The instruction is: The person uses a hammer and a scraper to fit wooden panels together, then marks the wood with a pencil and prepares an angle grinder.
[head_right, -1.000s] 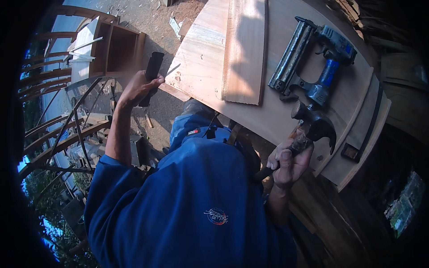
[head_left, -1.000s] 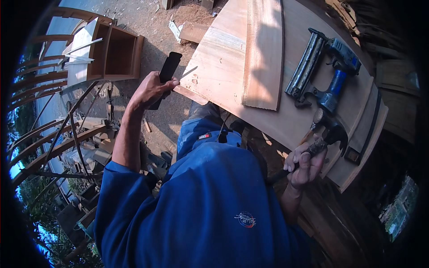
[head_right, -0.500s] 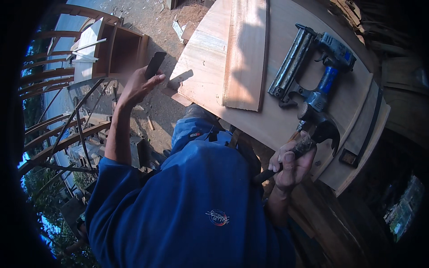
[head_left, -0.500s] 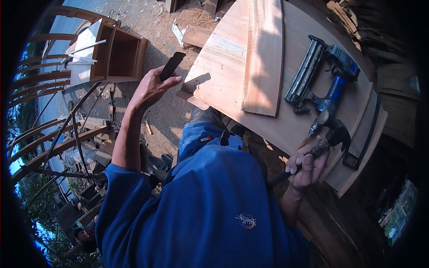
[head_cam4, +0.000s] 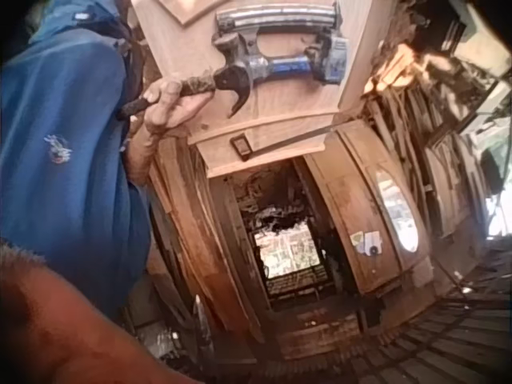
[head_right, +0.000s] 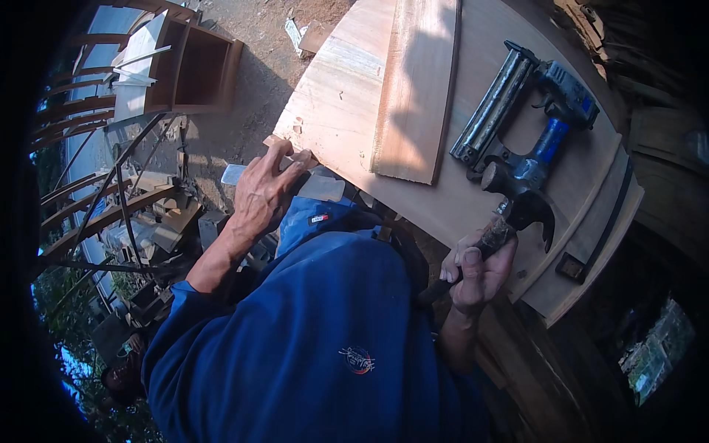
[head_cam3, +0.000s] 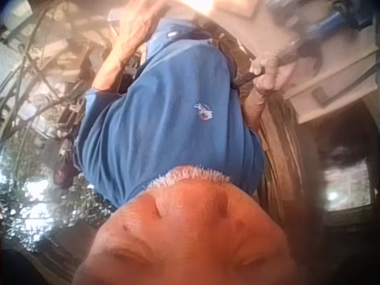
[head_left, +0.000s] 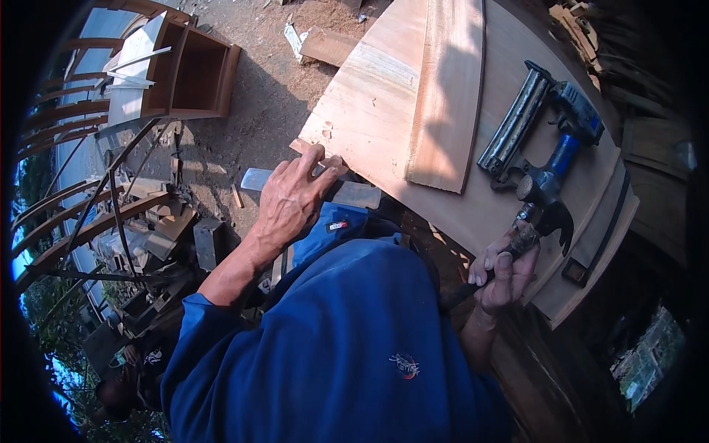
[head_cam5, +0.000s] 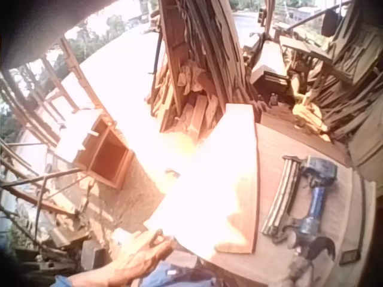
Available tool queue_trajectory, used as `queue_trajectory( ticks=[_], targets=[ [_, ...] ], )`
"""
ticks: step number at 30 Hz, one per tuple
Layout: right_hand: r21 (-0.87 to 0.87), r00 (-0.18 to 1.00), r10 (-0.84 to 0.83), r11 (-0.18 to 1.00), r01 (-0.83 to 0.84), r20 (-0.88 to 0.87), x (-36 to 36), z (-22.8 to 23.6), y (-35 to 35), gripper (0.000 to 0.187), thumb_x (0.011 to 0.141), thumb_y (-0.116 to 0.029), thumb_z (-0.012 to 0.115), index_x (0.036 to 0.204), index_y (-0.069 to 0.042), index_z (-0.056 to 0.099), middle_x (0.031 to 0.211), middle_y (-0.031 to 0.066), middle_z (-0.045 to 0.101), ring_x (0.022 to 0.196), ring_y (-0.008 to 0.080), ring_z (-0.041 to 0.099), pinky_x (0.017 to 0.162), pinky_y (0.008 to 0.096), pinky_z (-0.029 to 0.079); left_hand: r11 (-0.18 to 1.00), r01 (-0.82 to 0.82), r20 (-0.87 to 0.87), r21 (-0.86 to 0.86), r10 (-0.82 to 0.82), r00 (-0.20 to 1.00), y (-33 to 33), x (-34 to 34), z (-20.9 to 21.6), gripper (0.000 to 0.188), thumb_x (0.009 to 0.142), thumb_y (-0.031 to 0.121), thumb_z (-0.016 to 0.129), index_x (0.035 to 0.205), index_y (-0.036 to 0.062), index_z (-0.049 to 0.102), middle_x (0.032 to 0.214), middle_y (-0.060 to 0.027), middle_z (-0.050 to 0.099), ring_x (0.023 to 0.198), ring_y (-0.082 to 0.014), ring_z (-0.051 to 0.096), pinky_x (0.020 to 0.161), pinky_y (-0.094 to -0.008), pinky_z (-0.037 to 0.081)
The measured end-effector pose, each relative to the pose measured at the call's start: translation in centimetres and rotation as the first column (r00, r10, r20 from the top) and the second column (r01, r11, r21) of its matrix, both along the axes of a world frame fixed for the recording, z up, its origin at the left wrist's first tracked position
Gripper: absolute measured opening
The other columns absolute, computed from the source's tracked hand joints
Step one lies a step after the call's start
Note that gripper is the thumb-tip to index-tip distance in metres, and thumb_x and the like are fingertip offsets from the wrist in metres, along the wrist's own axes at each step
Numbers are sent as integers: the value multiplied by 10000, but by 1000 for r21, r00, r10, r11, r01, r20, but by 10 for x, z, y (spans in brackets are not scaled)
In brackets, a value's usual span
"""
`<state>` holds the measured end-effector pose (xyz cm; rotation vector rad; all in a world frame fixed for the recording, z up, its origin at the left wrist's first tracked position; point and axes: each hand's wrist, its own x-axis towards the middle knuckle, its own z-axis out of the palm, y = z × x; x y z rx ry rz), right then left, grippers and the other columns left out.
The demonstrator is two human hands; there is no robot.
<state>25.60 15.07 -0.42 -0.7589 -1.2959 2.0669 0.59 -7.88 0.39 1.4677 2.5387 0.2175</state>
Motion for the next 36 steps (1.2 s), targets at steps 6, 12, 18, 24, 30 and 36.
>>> queue_trajectory(
  ticks=[6, 12, 18, 24, 30, 36],
  targets=[
    [-29, 999, 42, 999, -42, 9, -11, 2, -3, 594, 959, -134, 616, 1425, 34, 289, 723, 40, 483, 446, 81, 414, 398, 235, 394, 995, 67, 36, 77, -70, 997, -4, -5, -12, 377, 880, 167, 611, 1255, 122, 608, 1212, -88, 562, 911, -253, 658, 763, -381, 511],
    [-30, 957, 235, 972, -233, 169, -45, 5, -13, 464, 964, -36, 558, 1369, 19, 339, 862, 78, 593, 501, 57, 457, 456, 211, 419, 994, 108, 59, 32, -110, 992, -3, -11, -13, 411, 882, 162, 612, 1289, 110, 585, 1220, -81, 579, 902, -243, 659, 751, -386, 516],
    [-50, 855, 435, 897, -440, 283, -99, 3, -12, 380, 983, -4, 517, 1353, -18, 430, 1040, 80, 635, 547, 48, 514, 490, 220, 461, 998, -55, -79, -19, 54, 995, -6, -9, -4, 404, 898, 118, 588, 1299, 65, 604, 1229, -78, 604, 862, -227, 641, 765, -364, 516],
    [54, 855, 325, 924, -378, 405, -97, 1, 6, 417, 984, -42, 541, 1376, 12, 411, 905, 48, 581, 531, 48, 512, 477, 221, 459, 997, -73, 20, 18, 73, 997, -7, -26, 14, 378, 872, 126, 653, 1249, 102, 643, 1133, -73, 650, 878, -264, 665, 763, -385, 537],
    [-4, 852, 461, 880, -475, 249, -105, -2, -11, 388, 970, -59, 561, 1334, 9, 447, 978, 101, 621, 596, 89, 552, 545, 273, 479, 775, -588, 506, 230, 421, 753, 20, -52, 57, 422, 973, 389, 671, 1202, 34, 665, 867, -98, 662, 862, -176, 645, 799, -316, 503],
    [-57, 684, 524, 813, -580, 507, -108, 4, 0, 407, 958, -98, 580, 1335, -6, 459, 952, 163, 616, 813, 196, 651, 735, 364, 527, 821, -460, 711, 338, 97, 696, 37, -37, 72, 575, 983, 558, 552, 1230, 48, 646, 947, -95, 640, 838, -176, 571, 819, -323, 474]
  ],
)
